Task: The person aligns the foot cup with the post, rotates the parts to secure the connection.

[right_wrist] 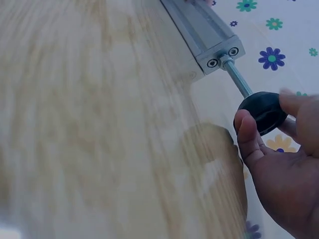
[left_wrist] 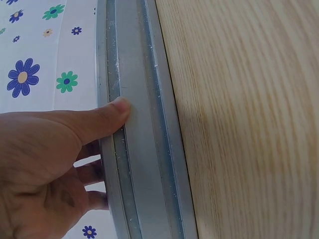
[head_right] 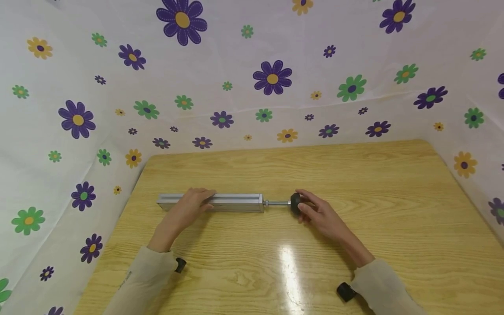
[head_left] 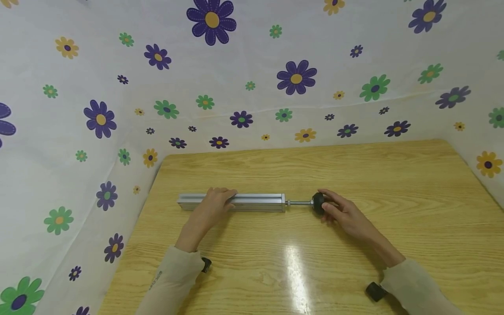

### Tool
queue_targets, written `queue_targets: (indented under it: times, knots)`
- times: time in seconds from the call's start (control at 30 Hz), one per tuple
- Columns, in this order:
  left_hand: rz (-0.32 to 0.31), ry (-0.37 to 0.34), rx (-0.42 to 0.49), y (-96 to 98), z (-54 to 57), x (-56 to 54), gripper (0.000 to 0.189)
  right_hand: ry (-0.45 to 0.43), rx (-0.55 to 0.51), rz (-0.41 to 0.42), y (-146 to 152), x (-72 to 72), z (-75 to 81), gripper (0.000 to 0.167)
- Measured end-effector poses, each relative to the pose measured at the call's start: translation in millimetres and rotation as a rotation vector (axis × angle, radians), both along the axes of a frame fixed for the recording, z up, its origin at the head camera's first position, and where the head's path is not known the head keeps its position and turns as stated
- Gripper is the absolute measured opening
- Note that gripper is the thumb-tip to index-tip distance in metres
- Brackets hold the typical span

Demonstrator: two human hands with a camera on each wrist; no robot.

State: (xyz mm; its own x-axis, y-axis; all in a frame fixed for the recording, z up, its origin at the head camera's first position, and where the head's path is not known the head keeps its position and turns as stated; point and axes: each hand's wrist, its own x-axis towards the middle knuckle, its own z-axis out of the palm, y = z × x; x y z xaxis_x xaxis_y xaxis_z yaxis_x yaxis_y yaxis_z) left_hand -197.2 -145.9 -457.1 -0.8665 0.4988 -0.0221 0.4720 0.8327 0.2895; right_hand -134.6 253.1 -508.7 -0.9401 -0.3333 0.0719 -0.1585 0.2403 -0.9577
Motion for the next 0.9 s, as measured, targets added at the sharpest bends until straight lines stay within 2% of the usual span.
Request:
queue_targets:
  times: [0.2,0.43,0.57,0.7,0.9]
  knots:
    - [0.003,-0.004,0.002,-0.4,-1.0,0.0,0.042,0.011,0.067,-0.011,0.5,2.1,-2.9,0.067]
    - [0.001,-0.006,0.008,-0.4,-0.3,-0.3,0.042,0.015,-0.021,0.004,1.1,-1.1,-4.8,0.054]
    - [-0.003,-0.005,0.019,0.4,1.1,-0.8,0.043,0.018,-0.030,-0.005,1.3,-2.5,-5.0,0.049]
    - [-0.005,-0.002,0.019,0.6,2.0,-0.7,0.043,0.011,-0.035,-0.015,0.5,-3.3,-4.9,0.050]
    - [-0.005,-0.004,0.020,-0.3,1.4,-0.1,0.043,0.038,0.042,-0.024,0.1,-2.4,-5.6,0.061]
